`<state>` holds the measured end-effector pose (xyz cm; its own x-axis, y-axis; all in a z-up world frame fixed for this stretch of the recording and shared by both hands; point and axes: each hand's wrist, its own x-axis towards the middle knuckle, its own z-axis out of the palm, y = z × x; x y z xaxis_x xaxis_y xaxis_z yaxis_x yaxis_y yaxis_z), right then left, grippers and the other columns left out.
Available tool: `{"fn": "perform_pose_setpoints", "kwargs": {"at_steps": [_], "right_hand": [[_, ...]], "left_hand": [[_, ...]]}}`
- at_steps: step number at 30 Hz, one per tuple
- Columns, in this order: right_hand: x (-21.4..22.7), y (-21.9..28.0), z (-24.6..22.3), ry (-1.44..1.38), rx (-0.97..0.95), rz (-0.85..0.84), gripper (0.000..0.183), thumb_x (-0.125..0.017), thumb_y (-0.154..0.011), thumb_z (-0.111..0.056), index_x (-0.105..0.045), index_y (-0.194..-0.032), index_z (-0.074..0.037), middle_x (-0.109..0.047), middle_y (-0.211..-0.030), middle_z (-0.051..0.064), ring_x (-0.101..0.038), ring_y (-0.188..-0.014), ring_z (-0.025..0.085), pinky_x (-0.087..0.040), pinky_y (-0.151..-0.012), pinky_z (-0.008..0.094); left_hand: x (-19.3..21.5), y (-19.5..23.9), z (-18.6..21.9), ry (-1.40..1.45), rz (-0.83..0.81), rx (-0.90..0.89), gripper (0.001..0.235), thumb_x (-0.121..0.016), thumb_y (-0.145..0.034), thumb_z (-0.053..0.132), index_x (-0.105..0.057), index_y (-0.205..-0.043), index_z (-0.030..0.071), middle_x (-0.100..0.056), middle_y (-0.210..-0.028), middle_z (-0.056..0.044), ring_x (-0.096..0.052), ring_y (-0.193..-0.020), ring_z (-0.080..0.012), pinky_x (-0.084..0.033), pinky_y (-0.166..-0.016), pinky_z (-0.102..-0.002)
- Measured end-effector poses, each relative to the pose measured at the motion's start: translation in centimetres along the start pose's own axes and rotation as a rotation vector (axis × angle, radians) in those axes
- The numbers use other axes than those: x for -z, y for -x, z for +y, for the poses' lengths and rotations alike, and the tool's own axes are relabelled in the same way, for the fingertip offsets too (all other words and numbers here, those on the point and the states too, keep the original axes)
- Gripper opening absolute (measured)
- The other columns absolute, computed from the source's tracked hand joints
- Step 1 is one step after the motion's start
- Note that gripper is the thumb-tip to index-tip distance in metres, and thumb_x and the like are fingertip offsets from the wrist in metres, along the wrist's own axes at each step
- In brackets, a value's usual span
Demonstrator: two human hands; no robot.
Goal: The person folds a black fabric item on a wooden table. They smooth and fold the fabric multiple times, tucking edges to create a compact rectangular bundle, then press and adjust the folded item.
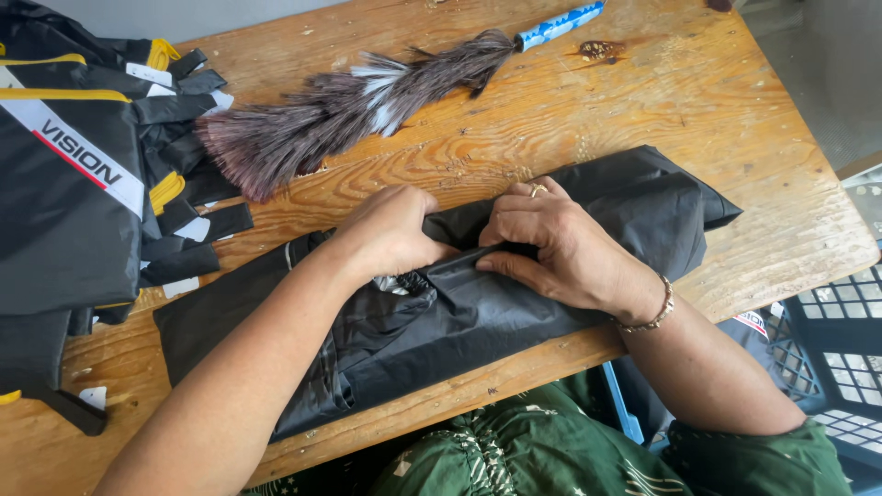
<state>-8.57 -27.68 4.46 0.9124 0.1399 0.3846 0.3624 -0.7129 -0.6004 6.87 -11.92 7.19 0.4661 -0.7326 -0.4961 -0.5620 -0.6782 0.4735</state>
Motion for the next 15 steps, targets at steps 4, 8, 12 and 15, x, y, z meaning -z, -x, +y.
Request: {"fn": "perform_pose_setpoints", "kwargs": {"at_steps": [4, 8, 12, 15], "right_hand": [[0.3, -0.3, -0.8, 0.062, 0.026, 0.031, 0.015, -0.074, -0.096, -0.024, -0.069, -0.088, -0.011, -0.062, -0.08, 0.005, -0.066, -0.085, 0.031, -0.044, -0.084, 0.043], [-0.1, -0.6, -0.7, 0.214, 0.036, 0.05, 0.019, -0.075, -0.095, -0.027, -0.069, -0.091, -0.01, -0.059, -0.079, 0.006, -0.064, -0.085, 0.03, -0.042, -0.084, 0.043], [-0.3, -0.7, -0.1, 0.295, -0.035, 0.003, 0.021, -0.075, -0.094, -0.032, -0.069, -0.091, -0.012, -0.058, -0.081, 0.005, -0.063, -0.09, 0.03, -0.042, -0.083, 0.043], [-0.8, -0.5, 1.0, 0.317, -0.127, -0.018, 0.026, -0.077, -0.091, -0.038, -0.07, -0.092, -0.013, -0.059, -0.101, 0.008, -0.059, -0.106, 0.034, -0.044, -0.089, 0.046]], "left_hand": [[-0.1, -0.4, 0.0, -0.061, -0.055, 0.029, 0.039, -0.074, -0.075, 0.035, -0.076, -0.104, 0.009, -0.072, -0.106, -0.018, -0.067, -0.115, -0.0389, -0.055, -0.094, -0.051], [-1.4, -1.5, -1.1, -0.098, -0.066, 0.003, 0.036, -0.071, -0.075, 0.031, -0.077, -0.104, 0.01, -0.073, -0.104, -0.017, -0.069, -0.112, -0.0399, -0.056, -0.093, -0.052], [-1.2, -1.4, -0.8, -0.125, -0.072, 0.015, 0.037, -0.068, -0.076, 0.027, -0.076, -0.108, 0.01, -0.072, -0.107, -0.016, -0.068, -0.113, -0.0407, -0.056, -0.093, -0.054], [-2.1, -2.5, -2.2, 0.06, 0.035, -0.024, 0.053, -0.083, -0.073, 0.029, -0.06, -0.116, 0.008, -0.068, -0.11, -0.022, -0.065, -0.114, -0.0468, -0.053, -0.096, -0.058]]}}
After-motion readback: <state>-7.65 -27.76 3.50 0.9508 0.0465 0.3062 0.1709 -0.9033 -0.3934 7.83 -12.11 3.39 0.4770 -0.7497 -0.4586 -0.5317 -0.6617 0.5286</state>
